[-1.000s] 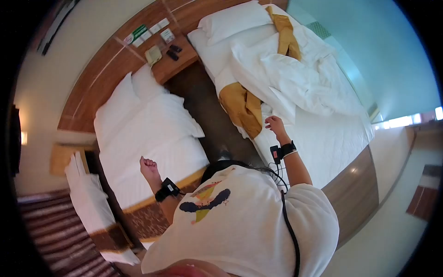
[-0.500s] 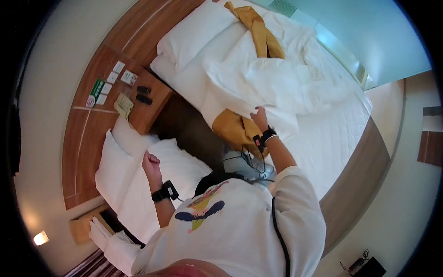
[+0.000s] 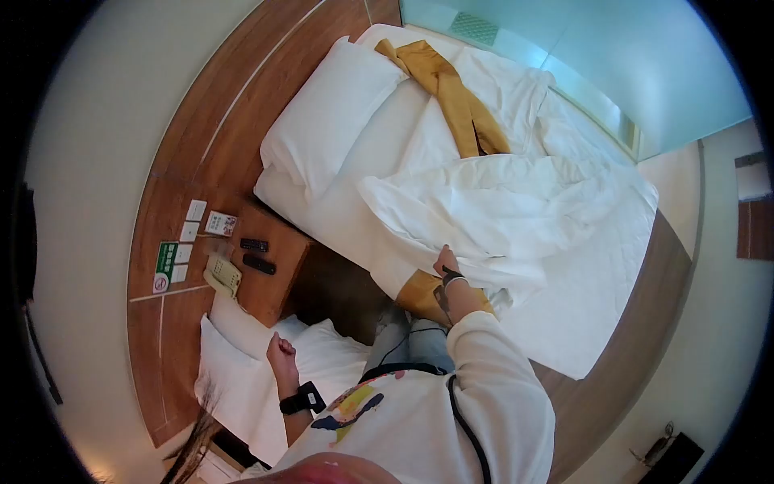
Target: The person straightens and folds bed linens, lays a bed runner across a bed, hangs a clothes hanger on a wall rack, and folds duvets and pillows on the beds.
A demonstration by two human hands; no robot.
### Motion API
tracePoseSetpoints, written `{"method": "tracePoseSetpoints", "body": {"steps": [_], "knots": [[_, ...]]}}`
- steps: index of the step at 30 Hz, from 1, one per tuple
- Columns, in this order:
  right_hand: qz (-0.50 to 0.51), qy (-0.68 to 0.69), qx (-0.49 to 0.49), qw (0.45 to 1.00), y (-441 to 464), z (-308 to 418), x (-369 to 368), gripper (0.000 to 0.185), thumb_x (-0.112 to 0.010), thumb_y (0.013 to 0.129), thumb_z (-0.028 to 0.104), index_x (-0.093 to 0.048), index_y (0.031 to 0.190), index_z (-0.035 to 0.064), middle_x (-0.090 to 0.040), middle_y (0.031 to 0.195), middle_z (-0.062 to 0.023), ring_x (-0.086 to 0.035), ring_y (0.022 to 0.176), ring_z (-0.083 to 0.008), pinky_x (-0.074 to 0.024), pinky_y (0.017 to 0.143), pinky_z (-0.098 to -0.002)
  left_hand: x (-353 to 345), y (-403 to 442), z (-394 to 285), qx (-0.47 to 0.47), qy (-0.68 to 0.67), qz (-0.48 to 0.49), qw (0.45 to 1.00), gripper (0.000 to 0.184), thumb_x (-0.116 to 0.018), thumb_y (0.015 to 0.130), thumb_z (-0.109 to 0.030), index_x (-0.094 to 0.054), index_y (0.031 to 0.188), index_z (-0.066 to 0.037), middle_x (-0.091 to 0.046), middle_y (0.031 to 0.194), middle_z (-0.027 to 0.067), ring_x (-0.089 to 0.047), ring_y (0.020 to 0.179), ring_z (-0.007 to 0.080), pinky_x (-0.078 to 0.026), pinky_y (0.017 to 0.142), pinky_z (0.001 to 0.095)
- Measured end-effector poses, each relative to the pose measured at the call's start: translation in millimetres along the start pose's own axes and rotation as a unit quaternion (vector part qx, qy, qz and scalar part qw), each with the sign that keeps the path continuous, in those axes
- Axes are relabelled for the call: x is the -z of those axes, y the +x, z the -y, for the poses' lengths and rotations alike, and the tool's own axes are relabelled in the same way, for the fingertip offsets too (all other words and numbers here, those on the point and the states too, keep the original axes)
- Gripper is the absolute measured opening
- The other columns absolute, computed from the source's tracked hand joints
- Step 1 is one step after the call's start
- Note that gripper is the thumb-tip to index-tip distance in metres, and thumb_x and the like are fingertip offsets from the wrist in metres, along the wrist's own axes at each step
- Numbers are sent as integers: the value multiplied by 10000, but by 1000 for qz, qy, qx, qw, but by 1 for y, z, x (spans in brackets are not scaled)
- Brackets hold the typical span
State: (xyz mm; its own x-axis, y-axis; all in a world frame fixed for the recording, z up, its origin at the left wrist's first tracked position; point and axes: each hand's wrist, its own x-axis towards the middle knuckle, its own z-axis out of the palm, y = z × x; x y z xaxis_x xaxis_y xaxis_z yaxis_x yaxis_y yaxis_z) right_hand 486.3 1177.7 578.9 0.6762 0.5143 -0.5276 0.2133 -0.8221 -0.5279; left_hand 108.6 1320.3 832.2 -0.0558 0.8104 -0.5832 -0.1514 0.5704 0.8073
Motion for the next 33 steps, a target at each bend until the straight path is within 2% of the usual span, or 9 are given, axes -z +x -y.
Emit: {"method": "tracePoseSetpoints", "body": {"steps": [8,18,20,21,24,25,27,31,33], "knots": [[31,-193,2,981,-60,29,44,322,-582,614,304,-563,776,26,-556,774,-157,-522,756,-306,-418,673,-382,-51,74,-33,-11,60,91,994,270,-465,782,-191,-348,553,-110,-331,467,-12,-304,411,65,-240,380,186],[-165,4,-26,986,-141,-51,132,391,-560,650,393,-541,729,10,-544,730,-185,-521,684,-308,-406,599,-382,-124,60,33,-47,312,312,896,280,-457,784,-213,-385,541,-96,-358,472,-22,-312,424,54,-229,398,190],[-299,37,-18,953,-163,-117,178,321,-540,696,332,-521,652,14,-532,629,-152,-517,589,-257,-393,523,-366,-141,62,54,-53,333,355,872,274,-451,783,-221,-408,550,-83,-366,470,-21,-317,422,56,-233,395,195],[-296,-192,25,936,-158,-205,193,180,-461,719,164,-499,624,15,-510,629,-142,-503,608,-261,-381,517,-357,-147,56,66,-56,339,361,867,271,-446,782,-226,-422,557,-76,-372,470,-19,-321,422,56,-236,392,198],[-420,-59,-190,885,-290,-322,324,313,-469,753,307,-493,568,56,-452,480,-21,-407,421,-131,-299,370,-279,-172,27,93,-27,358,375,854,254,-433,779,-221,-451,582,-60,-410,487,-1,-351,435,67,-265,401,206],[-575,341,-158,727,-364,-226,354,332,-504,725,324,-478,551,42,-432,487,3,-394,418,-108,-263,365,-274,-176,17,109,-27,367,360,857,250,-433,776,-221,-459,592,-54,-425,497,6,-363,442,72,-277,406,208],[-622,427,-234,613,-443,-330,372,278,-556,699,278,-469,601,33,-454,527,-28,-390,396,-122,-300,350,-252,-184,-6,137,-39,359,379,852,229,-453,756,-215,-474,609,-42,-460,526,15,-408,470,77,-306,417,203],[-632,444,-362,523,-533,-427,330,297,-557,704,263,-503,807,-10,-524,669,-76,-494,533,-147,-370,413,-253,-188,-36,221,14,342,368,865,196,-472,732,-199,-493,657,-20,-487,562,22,-450,500,90,-342,444,203],[-627,519,-225,535,-538,-469,286,234,-532,722,269,-469,730,43,-475,528,-46,-423,380,-129,-344,328,-245,-179,-45,252,10,426,384,819,188,-488,708,-188,-500,708,0,-512,601,41,-485,533,106,-371,475,212]]}}
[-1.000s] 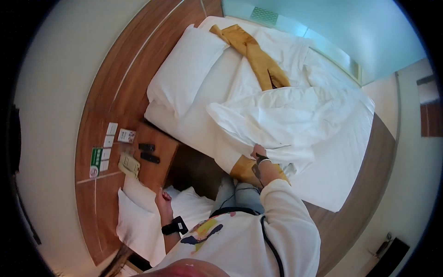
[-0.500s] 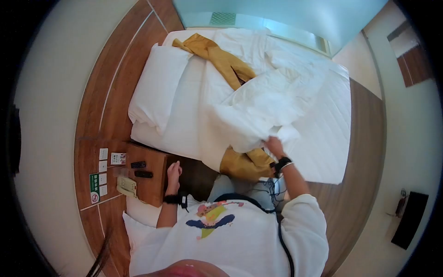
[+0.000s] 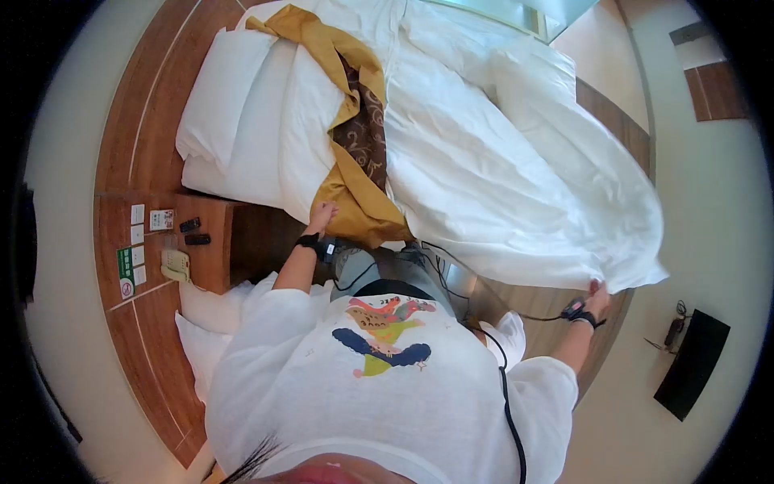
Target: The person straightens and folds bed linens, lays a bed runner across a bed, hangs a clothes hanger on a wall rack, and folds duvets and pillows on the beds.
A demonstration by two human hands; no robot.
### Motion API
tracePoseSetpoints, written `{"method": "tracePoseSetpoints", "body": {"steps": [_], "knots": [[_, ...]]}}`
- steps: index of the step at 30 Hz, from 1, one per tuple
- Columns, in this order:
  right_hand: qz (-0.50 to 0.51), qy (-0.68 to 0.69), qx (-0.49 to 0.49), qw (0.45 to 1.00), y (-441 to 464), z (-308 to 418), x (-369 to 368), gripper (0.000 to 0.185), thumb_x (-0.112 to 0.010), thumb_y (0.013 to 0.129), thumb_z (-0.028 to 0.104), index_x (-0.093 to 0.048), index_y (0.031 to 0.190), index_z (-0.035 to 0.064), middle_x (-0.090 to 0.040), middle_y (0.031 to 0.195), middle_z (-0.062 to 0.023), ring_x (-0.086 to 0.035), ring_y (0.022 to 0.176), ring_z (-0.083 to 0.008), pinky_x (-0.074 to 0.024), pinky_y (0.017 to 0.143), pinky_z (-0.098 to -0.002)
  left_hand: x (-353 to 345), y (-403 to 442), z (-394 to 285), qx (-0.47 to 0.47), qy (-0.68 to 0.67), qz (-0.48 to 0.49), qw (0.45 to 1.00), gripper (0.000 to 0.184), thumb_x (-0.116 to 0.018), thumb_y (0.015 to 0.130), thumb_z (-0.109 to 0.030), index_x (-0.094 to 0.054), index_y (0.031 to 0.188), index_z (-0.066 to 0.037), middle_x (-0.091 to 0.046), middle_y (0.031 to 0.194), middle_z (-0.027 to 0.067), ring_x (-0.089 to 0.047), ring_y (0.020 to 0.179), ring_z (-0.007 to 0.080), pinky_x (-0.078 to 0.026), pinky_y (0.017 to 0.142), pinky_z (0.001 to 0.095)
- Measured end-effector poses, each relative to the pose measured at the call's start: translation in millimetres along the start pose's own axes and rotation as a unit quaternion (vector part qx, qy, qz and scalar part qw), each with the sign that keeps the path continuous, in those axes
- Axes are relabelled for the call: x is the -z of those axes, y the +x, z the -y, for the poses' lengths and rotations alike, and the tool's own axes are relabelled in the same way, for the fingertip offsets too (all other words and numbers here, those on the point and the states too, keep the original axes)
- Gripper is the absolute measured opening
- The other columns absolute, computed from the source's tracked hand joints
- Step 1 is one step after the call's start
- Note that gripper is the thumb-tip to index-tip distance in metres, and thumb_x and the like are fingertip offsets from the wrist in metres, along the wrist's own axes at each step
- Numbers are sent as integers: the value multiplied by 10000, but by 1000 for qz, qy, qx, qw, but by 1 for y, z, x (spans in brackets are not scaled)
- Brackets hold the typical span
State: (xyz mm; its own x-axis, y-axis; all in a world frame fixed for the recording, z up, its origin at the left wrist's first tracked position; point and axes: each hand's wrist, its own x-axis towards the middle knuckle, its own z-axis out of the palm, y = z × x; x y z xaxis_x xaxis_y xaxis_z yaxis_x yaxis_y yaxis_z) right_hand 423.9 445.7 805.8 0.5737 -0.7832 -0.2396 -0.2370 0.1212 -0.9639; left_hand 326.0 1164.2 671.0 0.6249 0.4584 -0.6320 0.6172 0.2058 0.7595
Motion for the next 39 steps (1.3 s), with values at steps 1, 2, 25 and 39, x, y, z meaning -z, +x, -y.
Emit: {"method": "tracePoseSetpoints", "body": {"steps": [1,2,25,39], "knots": [[49,-63,-28,996,32,-49,33,223,-524,729,264,-472,733,47,-492,558,-58,-424,389,-126,-345,334,-237,-7,-3,4,37,20,47,998,216,-507,692,-199,-500,746,10,-526,642,60,-495,548,120,-388,497,224],[98,-123,-55,986,58,-83,56,212,-516,736,259,-475,735,51,-510,588,-70,-425,397,-123,-346,341,-229,-14,-4,7,40,19,45,998,216,-507,692,-199,-500,746,10,-526,642,60,-495,548,120,-388,497,224],[65,-292,-329,896,-274,-136,128,257,-449,756,202,-423,967,58,-448,937,-52,-505,835,-216,-386,662,-315,-19,183,32,232,37,43,971,579,-618,631,-405,-375,986,-17,-474,651,73,-473,469,141,-368,367,226],[403,-506,139,750,-208,-118,-106,216,-447,731,129,-452,910,7,-525,838,-194,-493,792,-343,-399,670,-350,-32,-86,-74,-420,406,195,788,325,-504,711,-189,-476,955,24,-485,885,222,-458,831,362,-373,717,393]]}}
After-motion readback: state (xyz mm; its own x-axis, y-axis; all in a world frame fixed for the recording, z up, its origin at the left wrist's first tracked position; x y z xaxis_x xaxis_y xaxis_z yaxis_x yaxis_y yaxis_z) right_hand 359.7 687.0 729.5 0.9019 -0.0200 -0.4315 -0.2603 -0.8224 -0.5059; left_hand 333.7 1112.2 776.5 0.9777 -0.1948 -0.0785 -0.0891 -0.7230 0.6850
